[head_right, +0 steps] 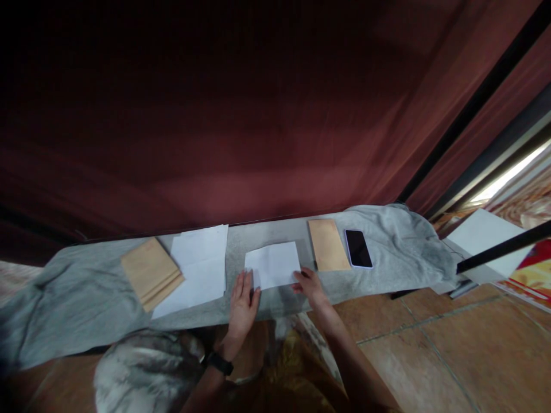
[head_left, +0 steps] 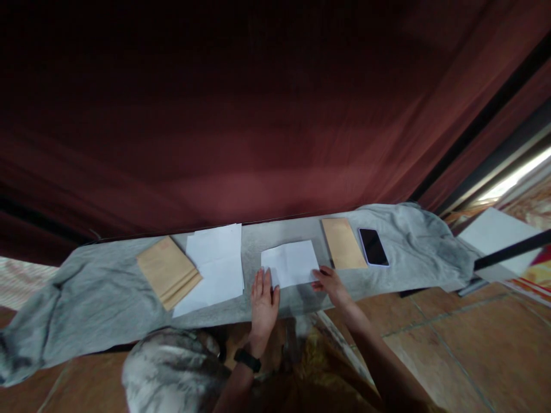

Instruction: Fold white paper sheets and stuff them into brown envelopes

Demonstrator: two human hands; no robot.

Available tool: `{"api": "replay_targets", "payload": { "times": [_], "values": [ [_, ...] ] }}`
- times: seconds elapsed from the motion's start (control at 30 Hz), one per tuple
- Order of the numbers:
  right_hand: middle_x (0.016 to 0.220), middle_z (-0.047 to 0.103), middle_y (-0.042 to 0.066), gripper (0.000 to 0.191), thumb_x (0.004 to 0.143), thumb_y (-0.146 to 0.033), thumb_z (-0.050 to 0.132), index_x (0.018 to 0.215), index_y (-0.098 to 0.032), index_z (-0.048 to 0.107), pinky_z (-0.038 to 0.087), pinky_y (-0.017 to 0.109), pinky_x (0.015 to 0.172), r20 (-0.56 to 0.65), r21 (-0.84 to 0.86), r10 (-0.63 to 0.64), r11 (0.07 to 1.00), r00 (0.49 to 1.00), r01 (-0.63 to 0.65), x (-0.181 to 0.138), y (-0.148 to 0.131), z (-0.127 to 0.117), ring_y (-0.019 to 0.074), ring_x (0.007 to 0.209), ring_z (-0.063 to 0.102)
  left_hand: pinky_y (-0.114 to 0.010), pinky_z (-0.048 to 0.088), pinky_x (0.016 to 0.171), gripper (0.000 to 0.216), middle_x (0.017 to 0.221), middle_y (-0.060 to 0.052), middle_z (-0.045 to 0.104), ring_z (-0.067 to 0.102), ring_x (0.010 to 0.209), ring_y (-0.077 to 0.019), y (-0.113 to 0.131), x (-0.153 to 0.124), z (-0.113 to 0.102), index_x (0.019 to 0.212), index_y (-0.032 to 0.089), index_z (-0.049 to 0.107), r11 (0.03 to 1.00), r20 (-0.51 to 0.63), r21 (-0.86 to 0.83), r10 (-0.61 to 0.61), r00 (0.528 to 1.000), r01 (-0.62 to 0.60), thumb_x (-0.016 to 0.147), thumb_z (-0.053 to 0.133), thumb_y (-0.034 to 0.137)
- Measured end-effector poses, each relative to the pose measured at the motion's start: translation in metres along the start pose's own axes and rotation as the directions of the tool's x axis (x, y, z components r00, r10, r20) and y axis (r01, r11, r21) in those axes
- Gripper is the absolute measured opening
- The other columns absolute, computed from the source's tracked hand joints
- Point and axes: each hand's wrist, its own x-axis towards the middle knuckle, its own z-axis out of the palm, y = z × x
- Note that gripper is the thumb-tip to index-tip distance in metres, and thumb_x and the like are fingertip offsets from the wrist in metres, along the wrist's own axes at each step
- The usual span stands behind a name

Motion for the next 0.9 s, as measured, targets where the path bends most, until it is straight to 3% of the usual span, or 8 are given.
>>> {"api": "replay_targets", "payload": {
  "times": [0.1, 0.23, 0.4, 0.5, 0.57, 0.63, 0.77, 0.9],
  "values": [
    [0.081, 0.070, 0.004, 0.030, 0.076, -0.047, 0.067, 0.087, -0.021, 0.058, 0.060, 0.031, 0.056, -0.004, 0.222, 0.033, 0.974, 0.999, -0.031, -0.014, -0.004, 0.001, 0.0189, 0.062, 0.071, -0.049, 0.030, 0.122, 0.061, 0.165, -0.012, 0.027, 0.025, 0.152, -0.0262, 0.022, -0.004, -0.005, 0.158, 0.021, 0.027, 0.998, 0.016, -0.058, 0.035, 0.999, -0.034, 0.100, 0.043, 0.030],
    [0.080, 0.071, 0.003, 0.038, 0.062, -0.046, 0.080, 0.084, -0.021, 0.061, 0.060, 0.032, 0.054, 0.051, 0.517, 0.072, 0.851, 0.996, -0.088, -0.029, -0.017, 0.003, 0.0190, 0.058, 0.068, -0.052, 0.030, 0.121, 0.064, 0.164, -0.010, 0.030, 0.030, 0.150, -0.0282, 0.046, -0.002, -0.006, 0.158, 0.023, 0.028, 0.994, 0.050, -0.088, 0.068, 0.996, -0.064, 0.098, 0.048, 0.029],
    [0.080, 0.072, 0.002, 0.039, 0.066, -0.053, 0.079, 0.086, -0.022, 0.067, 0.059, 0.031, 0.057, 0.116, 0.447, -0.098, 0.894, 0.988, 0.037, -0.043, -0.056, 0.003, 0.0211, 0.068, 0.069, -0.043, 0.044, 0.112, 0.052, 0.152, -0.007, 0.051, 0.054, 0.133, -0.0262, 0.059, 0.021, -0.011, 0.149, 0.026, 0.047, 0.967, 0.040, -0.256, 0.003, 0.999, 0.007, 0.097, 0.045, 0.026],
    [0.088, 0.072, 0.003, 0.040, 0.078, -0.060, 0.068, 0.091, -0.023, 0.069, 0.059, 0.032, 0.069, 0.157, 0.408, -0.227, 0.901, 0.961, 0.146, -0.048, -0.079, 0.000, 0.0216, 0.082, 0.069, -0.038, 0.053, 0.097, 0.036, 0.122, -0.010, 0.071, 0.068, 0.108, -0.0247, 0.064, 0.041, -0.020, 0.126, 0.021, 0.067, 0.873, 0.032, -0.465, -0.152, 0.988, 0.149, 0.097, 0.046, 0.031],
    [0.101, 0.072, 0.006, 0.042, 0.088, -0.061, 0.056, 0.098, -0.023, 0.069, 0.058, 0.035, 0.080, 0.130, 0.408, -0.279, 0.889, 0.951, 0.205, -0.048, -0.085, -0.001, 0.0227, 0.096, 0.068, -0.034, 0.055, 0.082, 0.032, 0.092, -0.008, 0.075, 0.070, 0.087, -0.0220, 0.066, 0.053, -0.026, 0.102, 0.017, 0.072, 0.714, 0.027, -0.643, -0.340, 0.940, 0.276, 0.096, 0.050, 0.040],
    [0.114, 0.070, 0.008, 0.042, 0.091, -0.058, 0.051, 0.107, -0.023, 0.067, 0.055, 0.037, 0.090, 0.016, 0.354, -0.299, 0.894, 0.954, 0.274, -0.042, -0.078, -0.001, 0.0242, 0.108, 0.064, -0.030, 0.054, 0.072, 0.034, 0.078, -0.004, 0.071, 0.067, 0.075, -0.0185, 0.067, 0.063, -0.028, 0.089, 0.016, 0.068, 0.458, 0.075, -0.814, -0.526, 0.847, 0.356, 0.092, 0.057, 0.048],
    [0.132, 0.061, 0.014, 0.053, 0.084, -0.051, 0.059, 0.126, -0.020, 0.058, 0.053, 0.040, 0.094, -0.210, 0.134, -0.238, 0.954, 0.948, 0.269, -0.023, -0.035, 0.008, 0.0272, 0.114, 0.061, -0.030, 0.055, 0.075, 0.026, 0.090, -0.004, 0.073, 0.069, 0.079, -0.0166, 0.066, 0.067, -0.020, 0.091, 0.018, 0.063, 0.002, 0.239, -0.944, -0.683, 0.690, 0.329, 0.085, 0.066, 0.043],
    [0.118, 0.067, 0.011, 0.070, 0.079, -0.050, 0.064, 0.141, -0.023, 0.046, 0.059, 0.038, 0.076, -0.115, 0.244, -0.054, 0.966, 0.992, 0.081, -0.011, 0.008, 0.022, 0.0241, 0.090, 0.068, -0.031, 0.057, 0.076, 0.012, 0.094, -0.004, 0.074, 0.070, 0.081, -0.0160, 0.067, 0.051, 0.000, 0.091, 0.021, 0.061, -0.220, 0.391, -0.912, -0.716, 0.578, 0.345, 0.087, 0.064, 0.032]
  ]
}}
